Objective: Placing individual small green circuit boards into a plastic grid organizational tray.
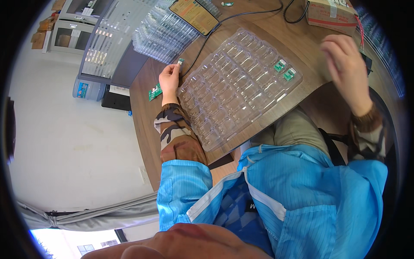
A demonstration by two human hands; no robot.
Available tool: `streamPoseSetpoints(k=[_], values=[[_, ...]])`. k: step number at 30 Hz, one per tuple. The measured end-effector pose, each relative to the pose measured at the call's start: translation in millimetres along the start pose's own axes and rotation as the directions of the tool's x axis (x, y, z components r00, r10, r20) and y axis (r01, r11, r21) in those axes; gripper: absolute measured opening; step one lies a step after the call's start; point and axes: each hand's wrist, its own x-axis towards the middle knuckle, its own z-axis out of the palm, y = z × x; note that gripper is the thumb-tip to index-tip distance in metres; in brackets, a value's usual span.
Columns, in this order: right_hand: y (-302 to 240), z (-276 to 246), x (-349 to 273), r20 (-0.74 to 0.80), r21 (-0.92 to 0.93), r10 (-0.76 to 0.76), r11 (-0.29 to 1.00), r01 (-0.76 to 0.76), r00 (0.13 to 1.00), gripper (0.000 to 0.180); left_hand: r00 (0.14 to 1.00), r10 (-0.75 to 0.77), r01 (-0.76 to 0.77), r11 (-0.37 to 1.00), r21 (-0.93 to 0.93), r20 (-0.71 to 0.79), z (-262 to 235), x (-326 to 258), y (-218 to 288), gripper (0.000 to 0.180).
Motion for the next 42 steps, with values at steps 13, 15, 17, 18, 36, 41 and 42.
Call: streamPoseSetpoints(k=[13,15,17,18,36,41,42], values=[[51.4,-8.3,-24.8,0.256,-0.68,0.172,0.732,0.05,0.951,0.032,1.0,0.002,-0.002,1.0,-0.015,0.004,-1.3,-2.4,3.2,0.024],[51.9,-5.0,-26.4,0.294,-0.754,0.268,0.655,0.05,0.918,0.026,1.0,0.006,-0.006,1.0,-0.02,0.01,1.3,-1.4,2.8,0.023],[59.7,0.1,-26.9,0.328,-0.792,0.283,0.602,0.099,0.901,0.025,1.0,0.006,-0.006,1.0,-0.021,0.009,2.3,-0.4,1.5,0.023],[63.9,3.4,-25.8,0.361,-0.821,0.293,0.551,0.152,0.885,0.024,1.0,0.005,-0.005,1.0,-0.014,0.003,0.5,-1.6,1.7,0.022],[103.9,26.5,-34.3,0.388,-0.807,0.278,0.563,0.179,0.879,0.016,1.0,-0.008,0.009,1.0,0.016,-0.006,-3.7,-3.7,3.8,0.022],[98.0,21.3,-32.3,0.393,-0.806,0.272,0.562,0.187,0.878,0.018,1.0,-0.01,0.01,1.0,0.0,-0.001,-2.2,-3.4,4.5,0.022],[97.2,20.6,-32.3,0.394,-0.807,0.282,0.562,0.182,0.875,0.018,1.0,-0.011,0.011,1.0,0.003,0.0,-1.9,-3.2,4.7,0.022]])
